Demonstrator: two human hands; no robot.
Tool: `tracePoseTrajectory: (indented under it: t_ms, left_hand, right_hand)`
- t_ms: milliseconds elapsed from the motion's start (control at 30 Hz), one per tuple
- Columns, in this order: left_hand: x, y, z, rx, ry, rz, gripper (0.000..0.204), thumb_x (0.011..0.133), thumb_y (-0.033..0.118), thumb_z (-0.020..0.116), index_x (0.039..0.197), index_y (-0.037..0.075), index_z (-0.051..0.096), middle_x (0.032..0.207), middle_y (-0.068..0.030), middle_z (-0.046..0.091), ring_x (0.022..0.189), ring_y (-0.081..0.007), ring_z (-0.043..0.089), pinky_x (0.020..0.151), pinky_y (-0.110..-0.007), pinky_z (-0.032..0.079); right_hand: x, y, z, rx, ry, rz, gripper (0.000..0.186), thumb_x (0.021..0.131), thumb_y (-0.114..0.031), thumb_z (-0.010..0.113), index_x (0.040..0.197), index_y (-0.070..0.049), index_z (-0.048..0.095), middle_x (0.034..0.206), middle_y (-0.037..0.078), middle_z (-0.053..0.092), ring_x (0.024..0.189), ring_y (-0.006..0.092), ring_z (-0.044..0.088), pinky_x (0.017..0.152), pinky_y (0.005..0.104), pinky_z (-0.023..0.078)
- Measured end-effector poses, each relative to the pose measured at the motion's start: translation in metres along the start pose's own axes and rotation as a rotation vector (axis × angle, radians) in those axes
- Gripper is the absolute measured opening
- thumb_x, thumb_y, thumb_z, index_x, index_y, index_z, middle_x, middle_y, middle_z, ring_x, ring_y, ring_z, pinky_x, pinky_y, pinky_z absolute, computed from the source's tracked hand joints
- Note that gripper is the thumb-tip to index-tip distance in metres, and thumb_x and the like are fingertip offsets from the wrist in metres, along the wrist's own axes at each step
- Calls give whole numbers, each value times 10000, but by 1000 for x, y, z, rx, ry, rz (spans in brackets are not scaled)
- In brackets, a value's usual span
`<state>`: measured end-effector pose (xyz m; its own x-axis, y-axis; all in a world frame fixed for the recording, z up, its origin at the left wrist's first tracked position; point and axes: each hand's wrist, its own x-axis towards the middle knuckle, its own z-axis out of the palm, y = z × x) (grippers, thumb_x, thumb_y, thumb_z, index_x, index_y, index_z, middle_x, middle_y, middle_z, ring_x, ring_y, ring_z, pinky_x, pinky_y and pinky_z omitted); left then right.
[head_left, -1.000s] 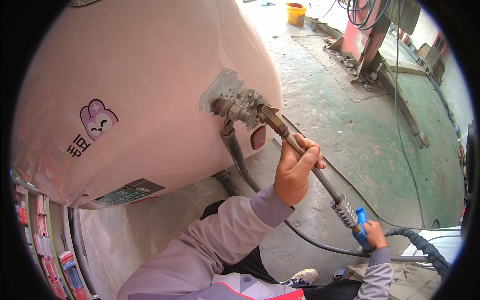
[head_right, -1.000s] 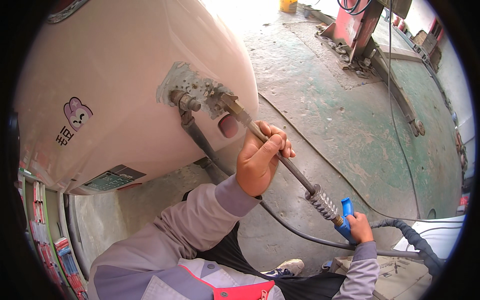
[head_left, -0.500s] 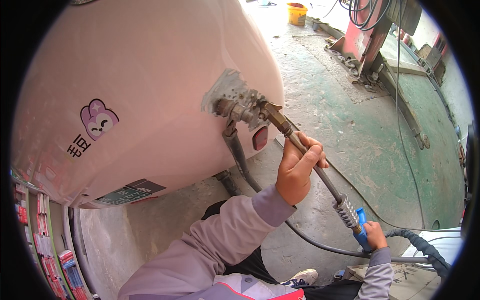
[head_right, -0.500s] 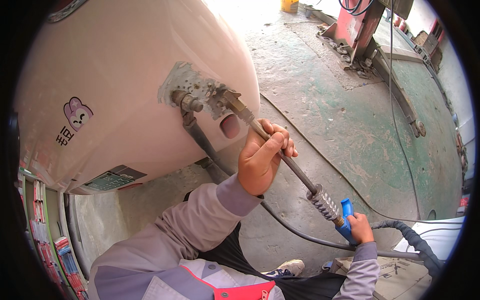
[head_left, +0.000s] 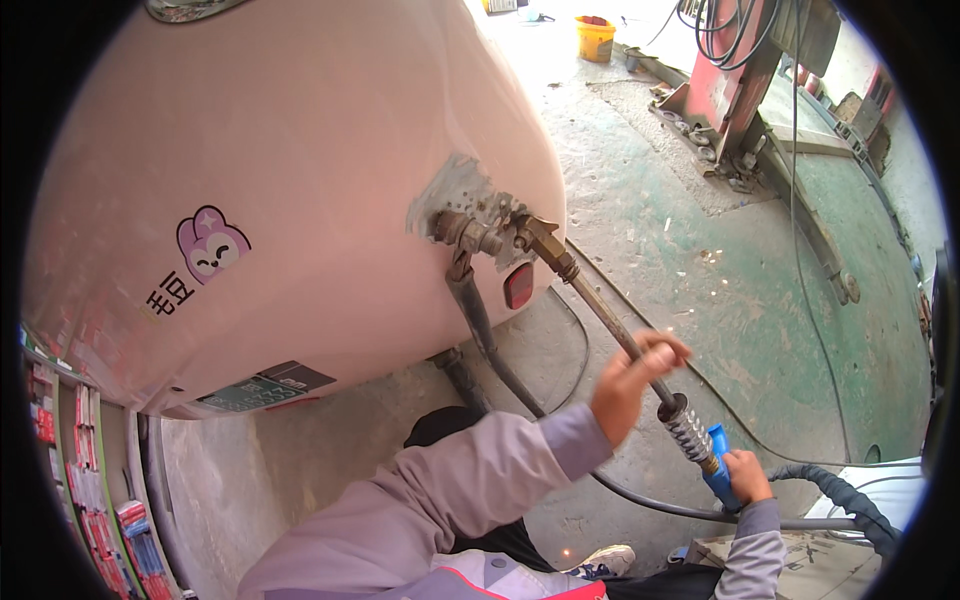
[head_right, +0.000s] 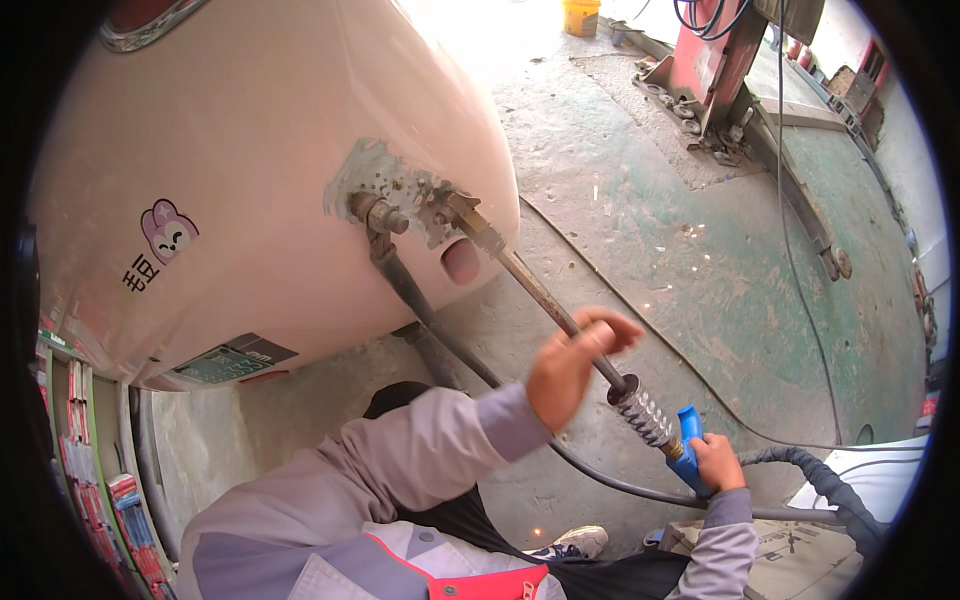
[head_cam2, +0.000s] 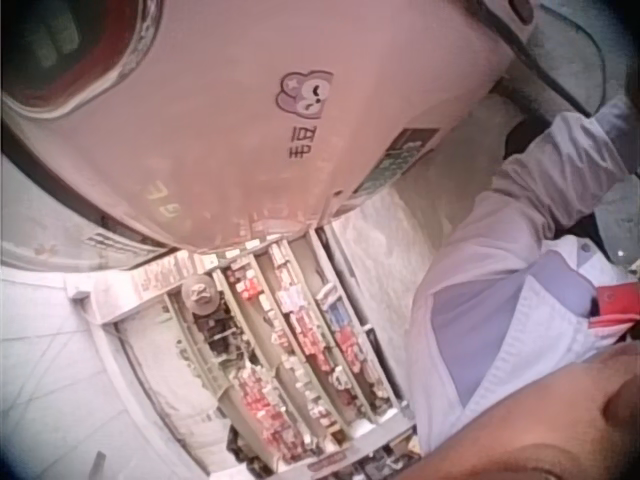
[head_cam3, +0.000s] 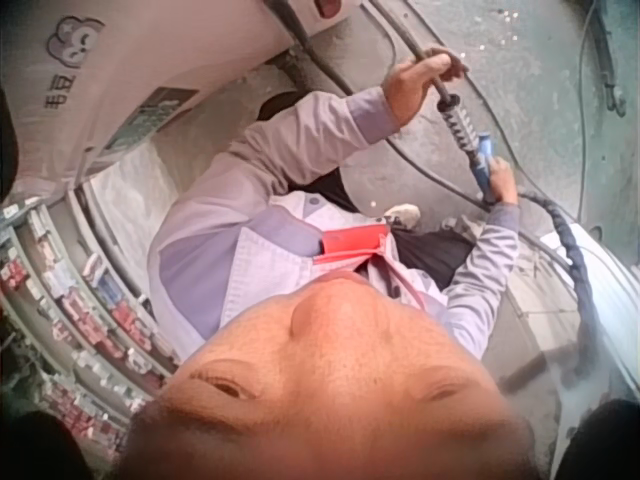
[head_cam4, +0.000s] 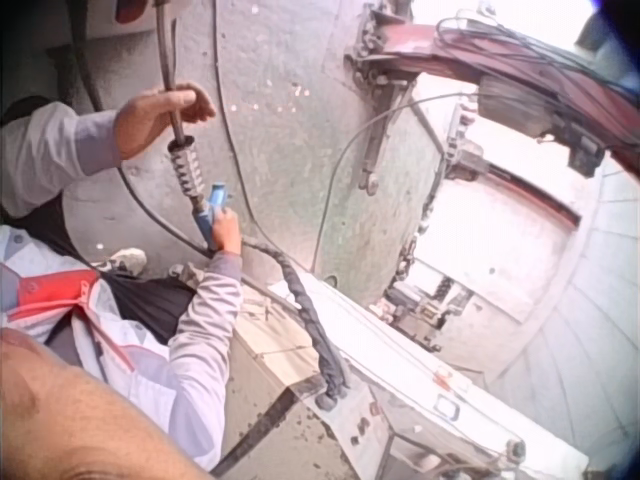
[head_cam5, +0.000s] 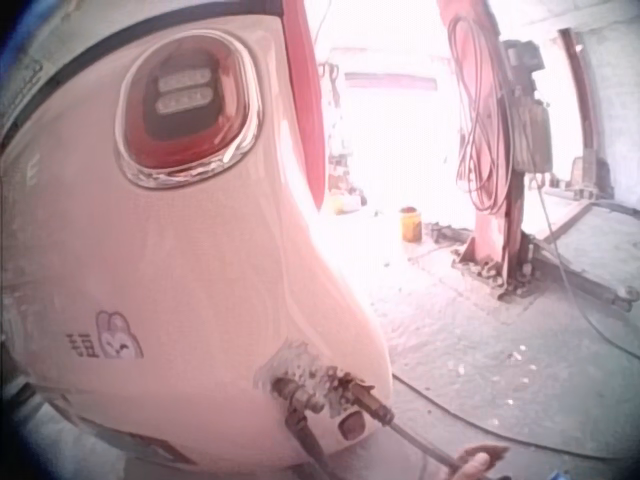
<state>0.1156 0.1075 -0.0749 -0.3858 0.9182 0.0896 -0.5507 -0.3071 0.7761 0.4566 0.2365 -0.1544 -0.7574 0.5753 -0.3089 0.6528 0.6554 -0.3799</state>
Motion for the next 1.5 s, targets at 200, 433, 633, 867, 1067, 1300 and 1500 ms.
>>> tracePoseTrajectory:
  t_ms: [200, 433, 633, 867, 1067, 1300, 1500]
  left_hand:
    - [-27, -49, 31, -297, 88, -381, 245, 1007, 259, 504, 986, 34, 600, 975, -84, 648, 941, -185, 617, 900, -349, 475]
    - [17, 28, 1, -452, 118, -46, 308, 1004, 279, 480, 799, 58, 543, 735, -122, 596, 777, -244, 627, 822, -412, 518]
    - [-17, -35, 45, -25, 155, -183, 306, 1034, 273, 534, 858, 34, 604, 744, -39, 642, 727, -111, 600, 725, -272, 471]
    - [-17, -44, 26, -36, 18, -289, 276, 1044, 235, 510, 873, 30, 582, 784, -67, 633, 797, -164, 633, 794, -330, 510]
    - [17, 30, 2, -484, 155, -50, 389, 1040, 257, 407, 765, 43, 581, 723, -120, 615, 730, -239, 622, 786, -397, 516]
    - [-53, -90, 42, 128, -138, -330, 300, 1060, 291, 479, 955, 35, 594, 906, -50, 668, 871, -116, 593, 819, -308, 477]
    - [-46, -96, 34, 107, -195, -321, 367, 1084, 339, 405, 981, 40, 592, 984, -44, 652, 979, -113, 568, 910, -282, 439]
  right_hand:
    - [-2, 5, 6, -46, 27, -52, 79, 819, -88, 569, 817, -17, 604, 814, 233, 611, 767, 431, 615, 657, 478, 484]
    - [-3, -7, -2, 169, 27, 139, 367, 881, -321, 603, 870, 43, 637, 856, 306, 627, 809, 462, 615, 717, 466, 482]
    - [-3, -34, -15, 284, -19, 512, 589, 841, -463, 656, 868, 125, 619, 795, 316, 631, 770, 379, 661, 711, 437, 491]
    - [5, -35, -11, 338, -10, 599, 531, 851, -450, 666, 815, 79, 632, 704, 147, 622, 657, 200, 587, 618, 381, 465]
    - [2, -27, -4, 338, 56, 619, 552, 845, -477, 674, 818, 73, 630, 725, 147, 623, 663, 196, 579, 622, 376, 466]
    - [-24, -8, -10, 211, -161, 667, 714, 802, -588, 668, 851, 124, 646, 800, 279, 645, 773, 342, 661, 739, 446, 500]
    - [-34, 11, -13, 274, -68, 631, 635, 790, -512, 688, 816, 121, 648, 766, 270, 655, 727, 323, 656, 701, 437, 493]
